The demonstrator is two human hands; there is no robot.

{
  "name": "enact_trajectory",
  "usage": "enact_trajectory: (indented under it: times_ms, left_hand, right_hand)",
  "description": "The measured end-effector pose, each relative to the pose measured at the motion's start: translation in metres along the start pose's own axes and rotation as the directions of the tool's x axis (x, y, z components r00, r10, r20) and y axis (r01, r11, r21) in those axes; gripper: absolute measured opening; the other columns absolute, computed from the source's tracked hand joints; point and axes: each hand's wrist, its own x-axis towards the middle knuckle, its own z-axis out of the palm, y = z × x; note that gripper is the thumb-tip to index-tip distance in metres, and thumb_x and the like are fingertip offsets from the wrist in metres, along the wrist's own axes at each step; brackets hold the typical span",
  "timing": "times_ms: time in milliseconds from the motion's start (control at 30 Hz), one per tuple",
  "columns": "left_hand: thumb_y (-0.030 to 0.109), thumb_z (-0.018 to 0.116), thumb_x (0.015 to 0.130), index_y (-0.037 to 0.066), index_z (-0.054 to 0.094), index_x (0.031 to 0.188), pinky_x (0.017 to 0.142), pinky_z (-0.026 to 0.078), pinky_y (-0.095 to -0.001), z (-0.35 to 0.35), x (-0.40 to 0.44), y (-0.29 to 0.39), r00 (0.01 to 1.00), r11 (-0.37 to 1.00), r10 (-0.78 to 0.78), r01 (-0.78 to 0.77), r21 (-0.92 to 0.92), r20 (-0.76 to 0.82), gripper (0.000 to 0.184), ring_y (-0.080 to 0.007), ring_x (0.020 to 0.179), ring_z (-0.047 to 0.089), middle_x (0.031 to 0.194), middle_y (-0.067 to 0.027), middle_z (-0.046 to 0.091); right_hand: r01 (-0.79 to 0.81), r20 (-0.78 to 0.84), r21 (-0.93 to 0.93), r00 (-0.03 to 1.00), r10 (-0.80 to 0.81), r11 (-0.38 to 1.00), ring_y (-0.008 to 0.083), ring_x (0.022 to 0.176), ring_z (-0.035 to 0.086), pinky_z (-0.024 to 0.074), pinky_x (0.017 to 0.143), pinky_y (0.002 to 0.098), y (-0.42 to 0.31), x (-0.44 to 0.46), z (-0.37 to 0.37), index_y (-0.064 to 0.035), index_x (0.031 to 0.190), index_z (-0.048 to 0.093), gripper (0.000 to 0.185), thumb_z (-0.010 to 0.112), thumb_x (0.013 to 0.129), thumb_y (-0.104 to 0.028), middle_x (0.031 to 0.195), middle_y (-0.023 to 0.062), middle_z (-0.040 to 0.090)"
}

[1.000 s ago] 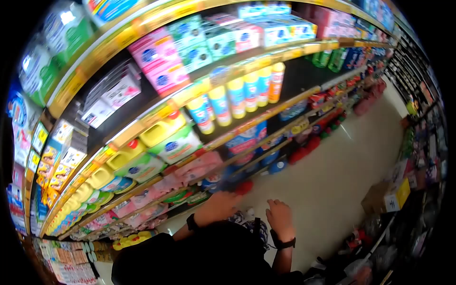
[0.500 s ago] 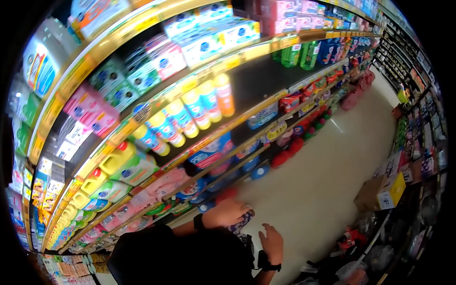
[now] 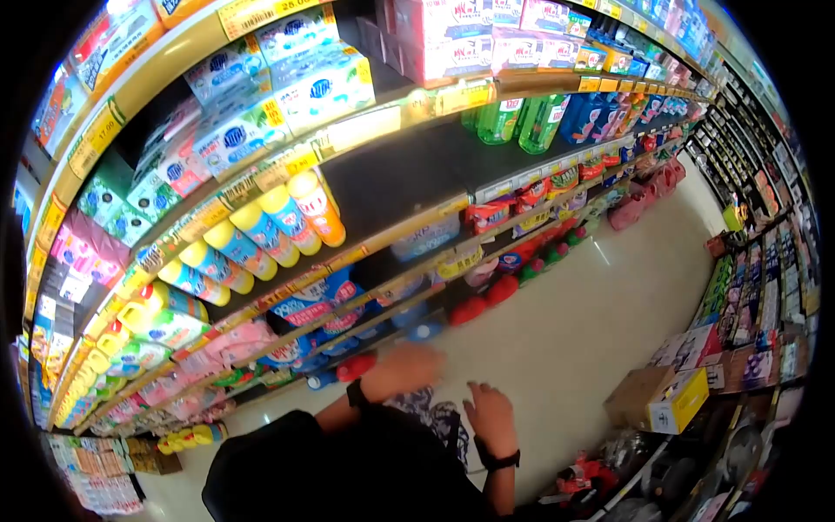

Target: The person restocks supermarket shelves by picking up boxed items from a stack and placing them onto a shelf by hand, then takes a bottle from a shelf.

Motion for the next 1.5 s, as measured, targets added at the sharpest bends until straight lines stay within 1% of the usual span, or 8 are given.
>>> enact_trajectory:
  times_ms: [100, 233, 467, 733, 767, 933, 1200, 1500]
  left_hand:
    - [0.026, 0.069, 0.082, 0.008, 0.064, 0.105, 0.072, 0.050, -0.0539, -0.006, 0.028, 0.006, 0.995, 0.994, -0.103, 0.102, 0.040, 0.011, 0.030, -0.0424, 0.083, 0.065, 0.091, -0.0193, 0.068]
    - [0.022, 0.067, 0.084, 0.008, 0.063, 0.118, 0.074, 0.053, -0.0521, -0.022, 0.053, 0.042, 0.974, 0.999, -0.036, 0.034, -0.012, -0.225, 0.038, -0.0410, 0.086, 0.067, 0.095, -0.0179, 0.069]
    - [0.025, 0.065, 0.091, 0.007, 0.061, 0.129, 0.078, 0.053, -0.0489, 0.000, 0.006, 0.113, 0.860, 0.925, -0.335, 0.378, 0.039, -0.385, 0.042, -0.0392, 0.093, 0.067, 0.099, -0.0159, 0.069]
    - [0.030, 0.062, 0.098, 0.012, 0.063, 0.132, 0.082, 0.055, -0.0479, 0.042, -0.053, 0.155, 0.649, 0.672, -0.741, 0.710, -0.211, -0.173, 0.038, -0.0390, 0.096, 0.069, 0.106, -0.0163, 0.073]
    - [0.027, 0.066, 0.096, 0.013, 0.061, 0.126, 0.075, 0.054, -0.0548, 0.038, -0.050, 0.157, 0.632, 0.694, -0.710, 0.701, -0.162, -0.310, 0.034, -0.0441, 0.086, 0.068, 0.093, -0.0183, 0.072]
    - [0.024, 0.065, 0.097, 0.009, 0.064, 0.122, 0.075, 0.055, -0.0518, 0.015, -0.039, 0.125, 0.552, 0.727, -0.651, 0.651, -0.218, -0.522, 0.030, -0.0418, 0.092, 0.068, 0.104, -0.0181, 0.071]
    - [0.011, 0.068, 0.095, 0.007, 0.062, 0.133, 0.088, 0.056, -0.0409, -0.081, -0.010, 0.050, 0.305, 0.796, -0.557, 0.462, -0.391, -0.773, 0.039, -0.0382, 0.105, 0.069, 0.121, -0.0179, 0.069]
    - [0.007, 0.067, 0.093, 0.002, 0.045, 0.148, 0.108, 0.045, -0.0474, -0.155, 0.031, -0.031, 0.161, 0.848, -0.433, 0.407, -0.340, -0.887, 0.059, -0.0453, 0.133, 0.051, 0.143, -0.0244, 0.053]
  right_hand:
    - [-0.044, -0.062, 0.006, 0.997, 0.044, 0.999, 0.0393, 0.096, 0.066, 0.0541, 0.082, 0.0512, 0.020, 0.009, -0.049, -0.0076, 0.126, 0.064, 0.036, 0.067, 0.095, -0.024, 0.104, 0.0181, 0.068]
    - [-0.008, -0.007, 0.171, 1.000, 0.010, 0.985, 0.0416, 0.099, 0.066, 0.0536, 0.084, 0.0515, 0.057, 0.020, -0.071, -0.0080, 0.126, 0.063, 0.035, 0.066, 0.096, -0.025, 0.108, 0.0191, 0.069]
    - [0.382, 0.223, 0.277, 0.867, -0.445, 0.882, 0.0411, 0.099, 0.066, 0.0536, 0.084, 0.0512, 0.096, 0.045, -0.056, -0.0087, 0.126, 0.062, 0.036, 0.066, 0.095, -0.027, 0.108, 0.0195, 0.069]
    - [0.667, 0.310, 0.189, 0.656, -0.688, 0.721, 0.0427, 0.093, 0.064, 0.0524, 0.078, 0.0517, 0.070, 0.093, -0.037, -0.0084, 0.121, 0.058, 0.034, 0.067, 0.094, -0.027, 0.097, 0.0188, 0.063]
    - [0.680, 0.319, 0.188, 0.640, -0.699, 0.709, 0.0428, 0.096, 0.065, 0.0531, 0.080, 0.0510, 0.059, 0.100, -0.037, -0.0095, 0.123, 0.060, 0.036, 0.067, 0.093, -0.029, 0.102, 0.0186, 0.066]
    - [0.728, 0.294, 0.250, 0.571, -0.766, 0.638, 0.0419, 0.105, 0.066, 0.0550, 0.086, 0.0483, 0.005, 0.147, -0.051, -0.0094, 0.128, 0.064, 0.039, 0.068, 0.094, -0.027, 0.117, 0.0173, 0.070]
    - [0.731, -0.018, 0.341, 0.634, -0.773, 0.592, 0.0393, 0.113, 0.066, 0.0539, 0.093, 0.0455, -0.094, 0.244, -0.088, -0.0049, 0.128, 0.064, 0.036, 0.068, 0.093, -0.016, 0.122, 0.0183, 0.069]
    - [0.802, -0.510, 0.402, 0.597, -0.620, 0.441, 0.0334, 0.126, 0.059, 0.0492, 0.104, 0.0416, -0.209, 0.332, -0.113, -0.0007, 0.145, 0.050, 0.055, 0.070, 0.094, -0.010, 0.139, 0.0185, 0.057]
